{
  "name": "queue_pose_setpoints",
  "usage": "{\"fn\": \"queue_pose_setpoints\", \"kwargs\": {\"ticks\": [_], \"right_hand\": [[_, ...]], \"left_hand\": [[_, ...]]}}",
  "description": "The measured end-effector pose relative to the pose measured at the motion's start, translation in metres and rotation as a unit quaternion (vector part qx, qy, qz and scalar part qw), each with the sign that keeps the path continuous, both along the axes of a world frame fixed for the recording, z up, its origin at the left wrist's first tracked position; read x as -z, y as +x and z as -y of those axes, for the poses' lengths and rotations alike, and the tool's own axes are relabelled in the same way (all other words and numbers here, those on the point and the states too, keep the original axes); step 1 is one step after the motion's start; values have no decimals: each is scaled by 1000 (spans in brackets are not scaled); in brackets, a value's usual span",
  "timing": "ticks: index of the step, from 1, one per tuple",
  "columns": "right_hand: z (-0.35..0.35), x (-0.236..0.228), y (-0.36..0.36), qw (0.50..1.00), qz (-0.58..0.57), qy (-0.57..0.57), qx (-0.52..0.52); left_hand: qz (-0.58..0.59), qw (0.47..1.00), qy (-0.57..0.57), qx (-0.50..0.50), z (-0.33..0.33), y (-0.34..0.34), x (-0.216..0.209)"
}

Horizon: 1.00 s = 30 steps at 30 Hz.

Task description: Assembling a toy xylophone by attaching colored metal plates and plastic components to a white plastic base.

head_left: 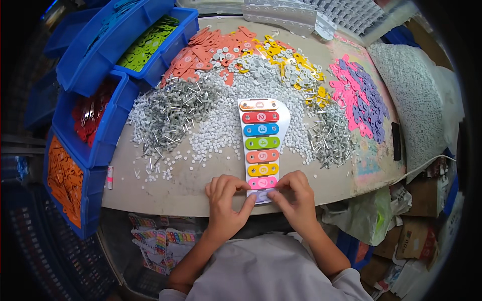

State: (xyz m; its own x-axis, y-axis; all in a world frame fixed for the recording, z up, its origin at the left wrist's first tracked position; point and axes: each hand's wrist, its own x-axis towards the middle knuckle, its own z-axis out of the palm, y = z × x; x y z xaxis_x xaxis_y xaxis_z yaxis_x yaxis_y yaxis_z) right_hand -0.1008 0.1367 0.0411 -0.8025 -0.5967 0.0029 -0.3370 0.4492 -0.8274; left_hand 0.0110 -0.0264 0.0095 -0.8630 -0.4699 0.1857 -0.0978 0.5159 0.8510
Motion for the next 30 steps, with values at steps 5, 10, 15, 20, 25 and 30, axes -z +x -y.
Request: {"fn": "queue_pose_setpoints", "kwargs": {"ticks": [5,10,15,20,25,30], "right_hand": [[-9,10,-1,999,47,-11,21],[-31,25,-7,998,-37,-31,51],[-31,45,-9,956,-289,13,-44],[-26,44,-7,957,-287,47,-22],[-20,41,-5,959,-277,48,-30],[-23,45,-4,958,-281,56,-10]], "left_hand": [[4,997,72,-8,5,0,1],[-28,994,-29,-100,31,12,6],[-13,993,-52,-103,34,6,12],[-13,991,-111,-73,33,1,12],[25,982,-180,-58,31,2,15],[14,980,-192,-49,31,3,16]]}}
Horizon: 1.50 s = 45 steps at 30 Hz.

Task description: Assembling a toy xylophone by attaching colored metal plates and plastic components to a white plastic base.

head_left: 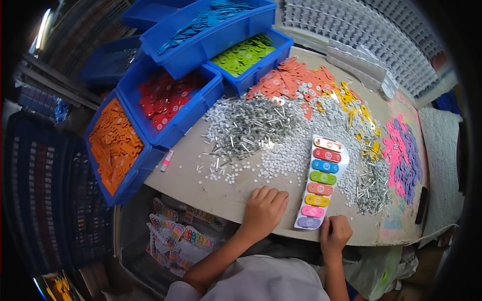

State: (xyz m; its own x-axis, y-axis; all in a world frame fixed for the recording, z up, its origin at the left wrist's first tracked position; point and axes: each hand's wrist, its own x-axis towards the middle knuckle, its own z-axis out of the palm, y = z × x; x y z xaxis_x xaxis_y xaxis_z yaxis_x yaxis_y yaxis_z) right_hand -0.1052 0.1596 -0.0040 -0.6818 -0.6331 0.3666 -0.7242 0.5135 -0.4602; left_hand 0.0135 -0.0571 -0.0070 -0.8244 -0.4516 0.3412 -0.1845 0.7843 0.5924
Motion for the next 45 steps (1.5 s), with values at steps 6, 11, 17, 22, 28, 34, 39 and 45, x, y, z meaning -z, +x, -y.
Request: {"fn": "queue_pose_setpoints", "kwargs": {"ticks": [6,11,17,22,28,34,39,45], "right_hand": [[0,2,0,1000,-13,9,-8],[1,3,1,1000,-10,8,0],[-1,6,1,1000,-26,15,-1],[-2,5,2,999,-25,24,-7],[-2,7,3,999,-22,46,15],[-6,14,4,997,-13,65,41],[0,8,8,994,-6,90,54],[-5,13,6,993,2,99,70]], "left_hand": [[0,1000,-5,0,0,2,1],[-7,1000,-4,-3,0,4,2],[-13,1000,-7,-2,0,6,3],[-15,1000,-10,-3,0,7,6],[-15,1000,16,3,3,10,6],[-14,999,41,28,3,14,11],[-17,997,52,45,7,18,9],[-20,995,69,62,10,17,8]]}}
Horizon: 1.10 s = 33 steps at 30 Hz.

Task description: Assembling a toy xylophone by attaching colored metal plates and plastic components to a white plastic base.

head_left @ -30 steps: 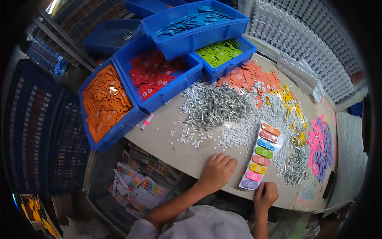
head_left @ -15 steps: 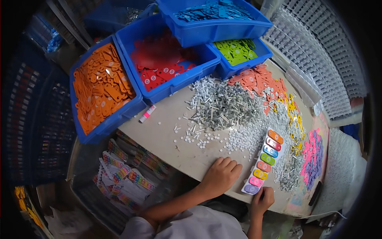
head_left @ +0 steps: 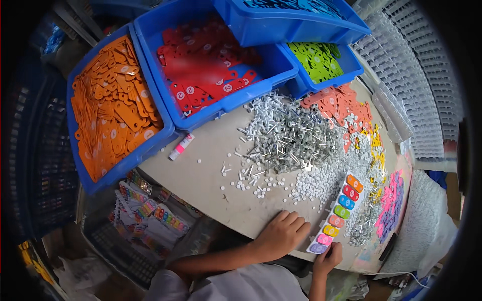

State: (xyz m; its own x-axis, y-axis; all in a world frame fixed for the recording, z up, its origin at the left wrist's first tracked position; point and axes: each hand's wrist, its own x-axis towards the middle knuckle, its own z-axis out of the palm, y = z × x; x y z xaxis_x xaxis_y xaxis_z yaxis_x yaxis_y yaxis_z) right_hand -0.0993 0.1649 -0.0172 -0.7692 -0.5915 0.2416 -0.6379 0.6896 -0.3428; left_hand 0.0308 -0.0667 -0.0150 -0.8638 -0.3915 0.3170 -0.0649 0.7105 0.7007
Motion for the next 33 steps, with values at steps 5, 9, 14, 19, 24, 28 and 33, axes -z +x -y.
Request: {"fn": "queue_pose_setpoints", "kwargs": {"ticks": [5,9,14,19,24,28,33], "right_hand": [[1,-1,-2,999,-26,-1,-25],[4,-2,-1,1000,-20,-6,-21],[6,-2,0,1000,-19,-9,-4],[4,-1,-2,1000,-18,-15,-11],[8,-4,-3,999,-17,-41,-21],[11,-9,-5,998,-16,-51,-33],[11,-10,-5,997,-7,-61,-47]], "left_hand": [[6,1000,3,14,2,-1,-2],[19,1000,-5,20,0,-2,-1],[25,1000,0,16,0,-2,-2],[26,1000,-14,11,-1,-4,-2],[30,999,-31,-1,-4,-7,-6],[14,999,-37,-17,-5,-9,-6],[-95,993,39,-61,-3,-4,-21]]}}
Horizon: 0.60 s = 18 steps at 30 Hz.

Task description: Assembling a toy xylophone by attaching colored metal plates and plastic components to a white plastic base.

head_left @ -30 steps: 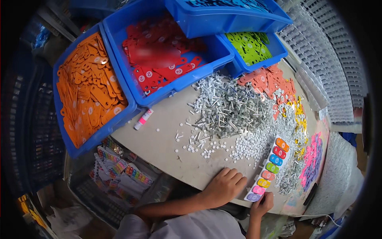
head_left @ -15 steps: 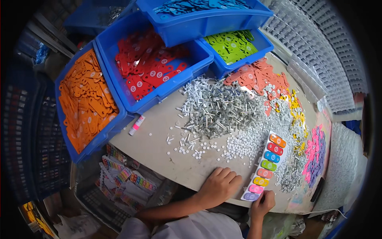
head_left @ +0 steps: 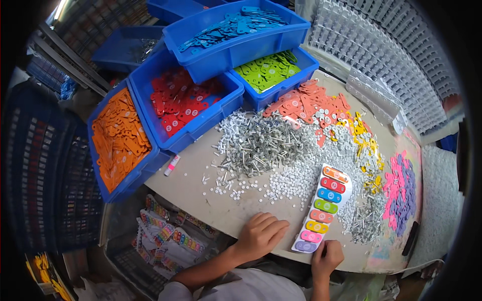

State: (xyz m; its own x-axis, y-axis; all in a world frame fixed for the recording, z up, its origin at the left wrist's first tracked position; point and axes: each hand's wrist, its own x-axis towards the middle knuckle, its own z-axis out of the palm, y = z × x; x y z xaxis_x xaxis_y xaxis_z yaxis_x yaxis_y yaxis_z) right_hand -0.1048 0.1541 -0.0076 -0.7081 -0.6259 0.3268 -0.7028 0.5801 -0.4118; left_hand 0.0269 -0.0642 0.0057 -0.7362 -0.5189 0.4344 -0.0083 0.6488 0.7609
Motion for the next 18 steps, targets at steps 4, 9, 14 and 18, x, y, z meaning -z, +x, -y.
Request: {"fn": "queue_pose_setpoints", "kwargs": {"ticks": [4,9,14,18], "right_hand": [[-1,1,-1,1000,12,-10,-15],[-5,0,-2,999,21,-14,-29],[-6,-2,-3,999,21,-16,-35],[-3,-10,-3,999,34,-20,-34]], "left_hand": [[-39,998,-16,-56,15,13,-28],[14,950,-156,-269,67,33,-39],[105,941,-121,-299,104,55,-34],[161,946,-115,-256,101,47,-19]]}}
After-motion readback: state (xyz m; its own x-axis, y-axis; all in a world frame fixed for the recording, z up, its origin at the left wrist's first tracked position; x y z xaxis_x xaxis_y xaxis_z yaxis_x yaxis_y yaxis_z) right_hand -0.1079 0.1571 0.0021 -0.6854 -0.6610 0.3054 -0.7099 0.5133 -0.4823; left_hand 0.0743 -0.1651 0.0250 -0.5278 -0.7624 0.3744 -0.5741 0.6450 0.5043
